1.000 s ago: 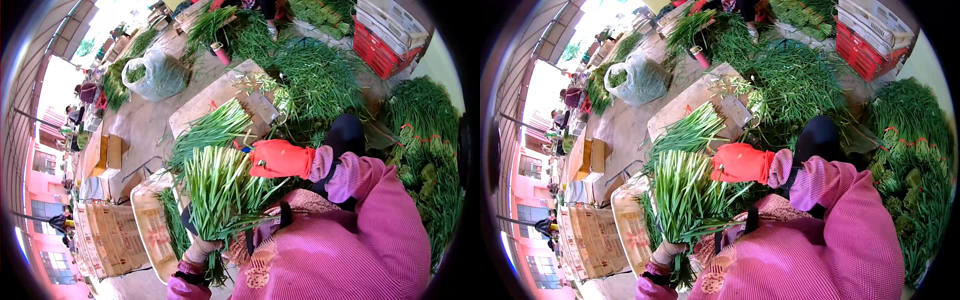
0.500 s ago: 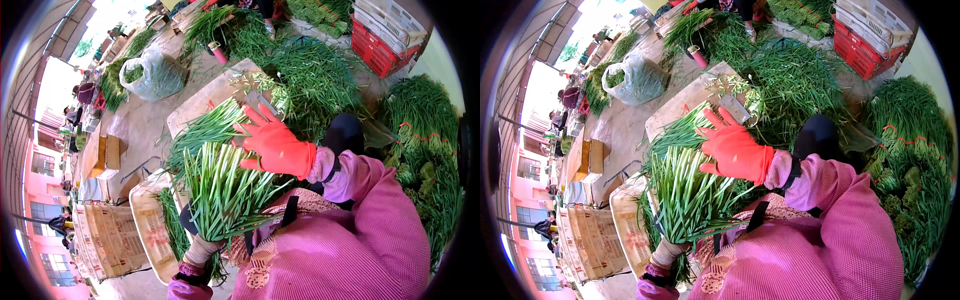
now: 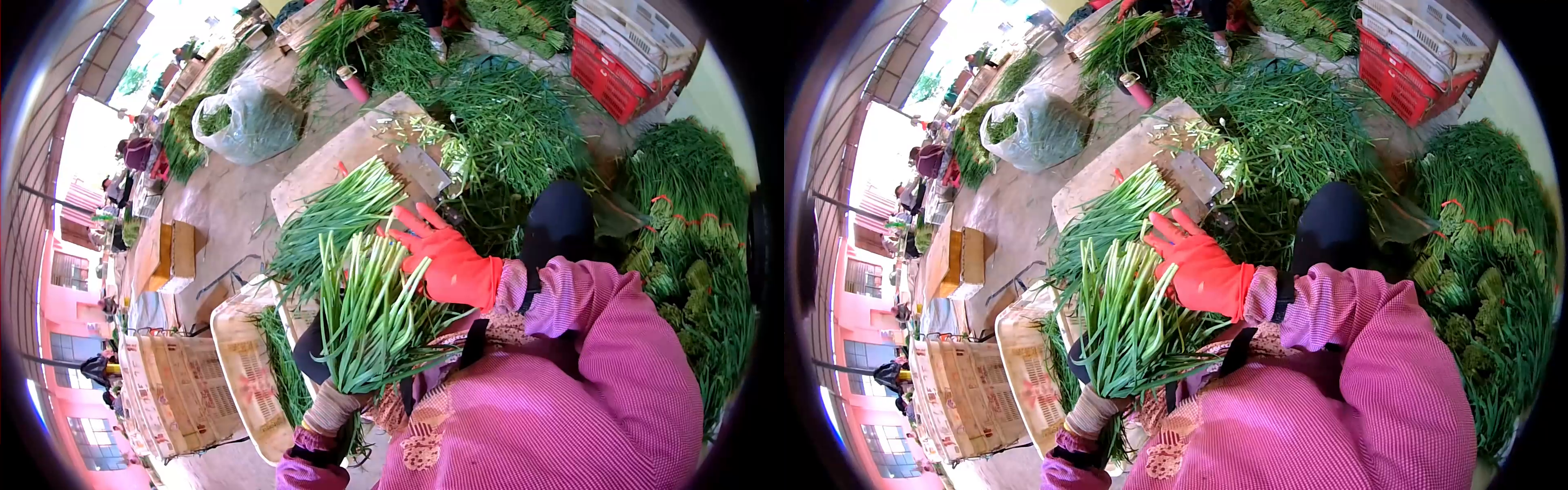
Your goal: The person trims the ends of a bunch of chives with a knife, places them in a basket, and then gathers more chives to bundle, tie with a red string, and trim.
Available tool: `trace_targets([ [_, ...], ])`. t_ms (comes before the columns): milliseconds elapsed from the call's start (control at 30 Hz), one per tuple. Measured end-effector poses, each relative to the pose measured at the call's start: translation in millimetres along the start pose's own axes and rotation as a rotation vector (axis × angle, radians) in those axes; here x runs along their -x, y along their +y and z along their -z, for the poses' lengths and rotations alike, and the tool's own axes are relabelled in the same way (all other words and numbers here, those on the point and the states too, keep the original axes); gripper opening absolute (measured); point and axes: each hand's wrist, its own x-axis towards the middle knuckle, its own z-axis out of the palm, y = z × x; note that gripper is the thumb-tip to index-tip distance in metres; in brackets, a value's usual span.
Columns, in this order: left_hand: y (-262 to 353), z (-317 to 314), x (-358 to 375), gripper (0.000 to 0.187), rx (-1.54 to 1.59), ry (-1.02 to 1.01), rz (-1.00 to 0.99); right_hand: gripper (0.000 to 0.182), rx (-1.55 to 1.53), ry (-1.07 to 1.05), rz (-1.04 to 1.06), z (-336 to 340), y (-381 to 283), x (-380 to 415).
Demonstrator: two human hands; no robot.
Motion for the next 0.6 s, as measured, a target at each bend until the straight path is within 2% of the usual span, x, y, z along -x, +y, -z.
trace_targets([
  [67,-1,1,0,0.061,-0.001,-0.006,0.006,0.043,0.026,0.008,0.009,-2,1,2],
  [133,-6,1,-1,0.056,0.039,-0.005,0.022,0.048,-0.099,0.283,0.018,-21,4,6],
  [167,-7,1,0,0.056,0.043,-0.009,0.017,0.059,-0.060,0.250,0.027,-21,3,8],
  [200,-7,1,-1,0.056,0.039,-0.011,0.012,0.059,-0.058,0.251,0.021,-22,4,8],
  [267,-6,1,-2,0.055,0.033,-0.018,0.000,0.042,-0.108,0.143,-0.015,-25,4,5],
  [333,-5,-1,-1,0.055,0.032,-0.023,-0.009,0.038,0.010,0.195,0.034,-24,4,3],
  [400,-5,0,-2,0.055,0.031,-0.027,-0.011,0.027,-0.126,0.353,0.009,-29,2,-1],
  [433,-6,0,-2,0.055,0.030,-0.029,-0.013,0.014,-0.076,0.477,0.038,-42,4,-2],
  [467,-6,0,-2,0.054,0.030,-0.033,-0.013,0.014,-0.074,0.479,0.033,-39,4,-3],
  [533,-5,1,-3,0.054,0.031,-0.042,-0.016,0.010,0.018,0.134,0.028,-30,6,-2],
  [567,-6,2,-3,0.054,0.029,-0.042,-0.019,0.013,0.072,0.342,0.089,-36,8,-4],
  [600,-6,2,-4,0.054,0.027,-0.046,-0.022,0.013,0.074,0.342,0.087,-41,10,-4],
])
